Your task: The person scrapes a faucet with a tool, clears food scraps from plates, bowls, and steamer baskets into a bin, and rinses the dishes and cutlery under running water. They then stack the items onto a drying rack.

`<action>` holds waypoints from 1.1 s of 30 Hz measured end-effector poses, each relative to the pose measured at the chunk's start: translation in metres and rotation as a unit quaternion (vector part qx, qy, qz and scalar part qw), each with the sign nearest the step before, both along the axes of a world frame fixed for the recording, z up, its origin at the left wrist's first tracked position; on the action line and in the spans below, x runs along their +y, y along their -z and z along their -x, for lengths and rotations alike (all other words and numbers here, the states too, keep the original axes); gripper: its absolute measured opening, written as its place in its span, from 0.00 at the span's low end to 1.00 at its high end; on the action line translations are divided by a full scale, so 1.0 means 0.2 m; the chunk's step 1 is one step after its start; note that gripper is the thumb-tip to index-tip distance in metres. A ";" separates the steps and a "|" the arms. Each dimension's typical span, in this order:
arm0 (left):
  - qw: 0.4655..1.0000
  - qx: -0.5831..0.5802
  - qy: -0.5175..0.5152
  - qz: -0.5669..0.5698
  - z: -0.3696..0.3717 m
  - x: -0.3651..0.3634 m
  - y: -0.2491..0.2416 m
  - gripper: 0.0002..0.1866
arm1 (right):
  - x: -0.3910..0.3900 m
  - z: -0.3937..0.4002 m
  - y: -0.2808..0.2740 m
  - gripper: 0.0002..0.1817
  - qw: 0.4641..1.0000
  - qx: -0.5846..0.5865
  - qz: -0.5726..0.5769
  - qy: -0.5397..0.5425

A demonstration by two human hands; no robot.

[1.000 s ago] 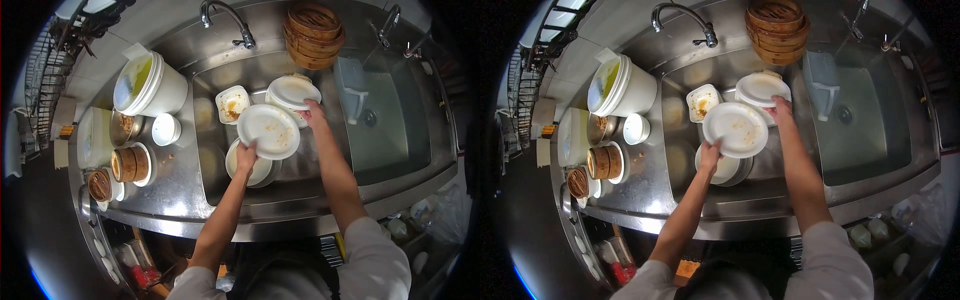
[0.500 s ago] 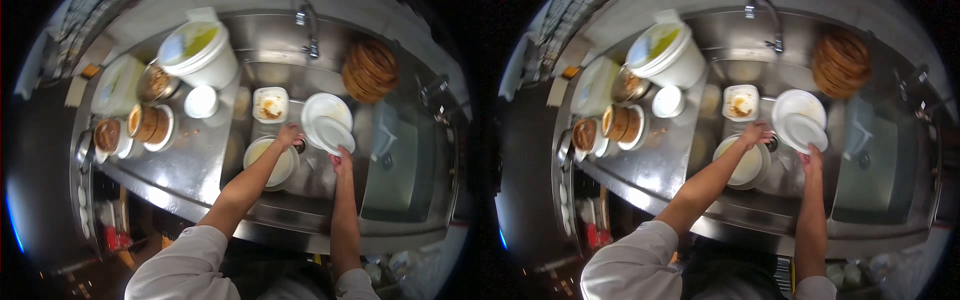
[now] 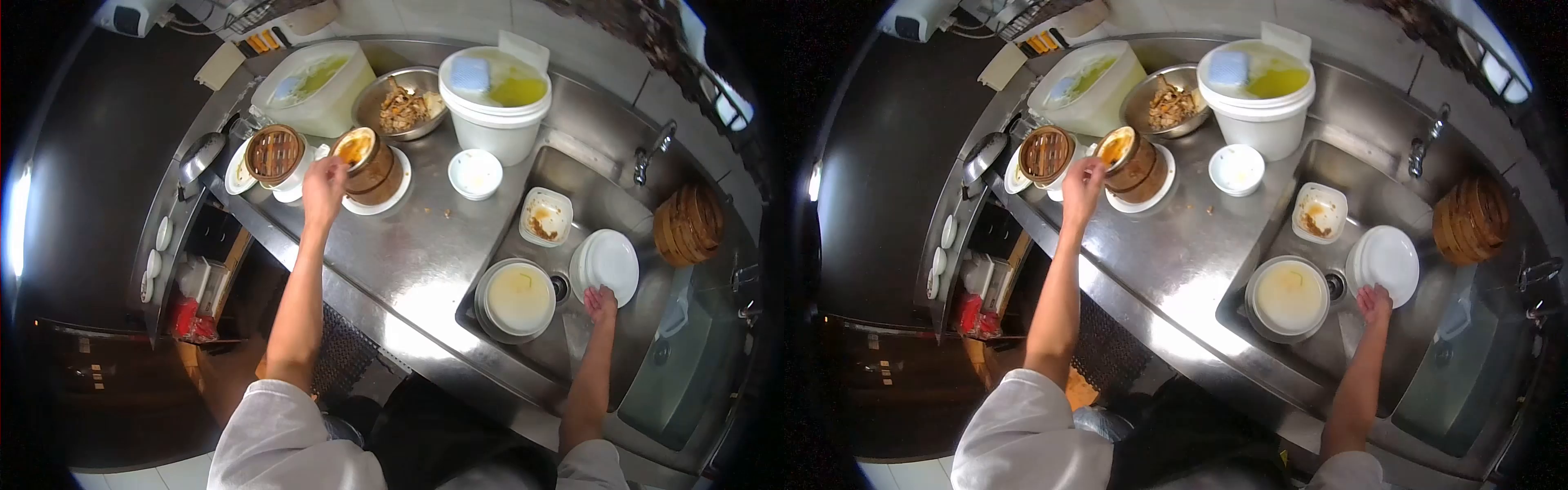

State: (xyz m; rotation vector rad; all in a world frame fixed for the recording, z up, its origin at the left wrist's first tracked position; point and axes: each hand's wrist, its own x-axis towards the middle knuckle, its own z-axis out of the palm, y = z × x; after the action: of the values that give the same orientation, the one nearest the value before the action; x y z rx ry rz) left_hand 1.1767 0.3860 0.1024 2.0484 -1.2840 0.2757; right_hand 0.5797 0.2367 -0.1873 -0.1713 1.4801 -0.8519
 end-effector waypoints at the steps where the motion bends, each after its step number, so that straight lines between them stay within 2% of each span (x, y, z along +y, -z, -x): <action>1: 0.997 -0.073 0.030 -0.020 -0.02 -0.03 -0.02 0.10 | 0.02 -0.09 -0.08 0.20 0.999 0.008 0.049 -0.012; 2: 0.987 -0.145 0.060 -0.041 -0.03 -0.06 -0.02 0.11 | 0.04 -0.19 -0.16 0.20 0.995 0.018 0.096 -0.024; 5: 0.980 -0.126 0.099 -0.122 -0.10 -0.15 0.02 0.10 | 0.12 -0.64 -0.60 0.19 0.975 0.045 0.187 -0.112; 8: 0.982 -0.148 0.095 -0.073 -0.12 -0.15 -0.04 0.08 | 0.11 -0.99 -0.90 0.16 0.948 0.010 0.263 -0.177; 10: 0.987 -0.115 0.098 -0.061 -0.19 -0.14 -0.11 0.07 | 0.10 -1.25 -1.07 0.14 0.926 0.062 0.313 -0.201; 12: 0.987 -0.101 0.123 -0.032 -0.24 -0.10 -0.19 0.07 | 0.20 -1.57 -1.29 0.14 0.894 0.015 0.371 -0.249; 15: 0.960 -0.184 0.213 0.002 -0.16 0.03 -0.28 0.06 | 0.35 -2.02 -1.56 0.21 0.869 -0.062 0.318 -0.373; 16: 0.945 -0.209 0.250 -0.023 -0.13 0.09 -0.29 0.06 | 0.39 -2.12 -1.61 0.22 0.861 -0.095 0.297 -0.401; 19: 0.892 -0.279 0.353 -0.048 -0.02 0.22 -0.24 0.08 | 0.46 -2.26 -1.57 0.23 0.850 -0.218 0.251 -0.409; 22: 0.873 -0.191 0.445 -0.060 0.04 0.29 -0.21 0.14 | 0.57 -2.17 -1.38 0.22 0.877 -0.168 0.242 -0.380; 25: 0.913 -0.087 0.398 0.007 -0.01 0.21 -0.19 0.19 | 0.68 -1.92 -1.23 0.19 0.927 -0.112 0.202 -0.295; 26: 0.930 -0.073 0.357 -0.046 -0.07 0.17 -0.19 0.22 | 0.70 -1.81 -1.18 0.19 0.949 -0.099 0.183 -0.238; 28: 0.952 -0.176 0.241 -0.074 -0.18 0.05 -0.02 0.20 | 0.67 -1.54 -1.11 0.18 0.968 -0.057 0.174 -0.169; 29: 0.942 -0.229 0.226 -0.097 -0.24 0.01 0.06 0.19 | 0.66 -1.39 -1.07 0.18 0.976 -0.034 0.172 -0.133; 30: 0.938 -0.221 0.228 -0.140 -0.29 -0.02 0.11 0.18 | 0.60 -1.23 -1.00 0.18 0.979 -0.004 0.180 -0.099; 31: 0.939 -0.219 0.234 -0.122 -0.29 -0.02 0.09 0.17 | 0.51 -1.10 -0.97 0.18 0.979 0.023 0.189 -0.070; 33: 0.940 -0.210 0.252 -0.090 -0.29 -0.02 0.04 0.18 | 0.32 -0.95 -1.05 0.18 0.952 0.162 0.260 -0.011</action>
State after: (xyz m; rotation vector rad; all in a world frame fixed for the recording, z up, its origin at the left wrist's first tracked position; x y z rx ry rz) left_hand 1.2344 0.3815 0.0946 1.7727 -2.1128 0.3784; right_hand 0.7705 0.3014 0.0227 -0.7500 1.5188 -1.2276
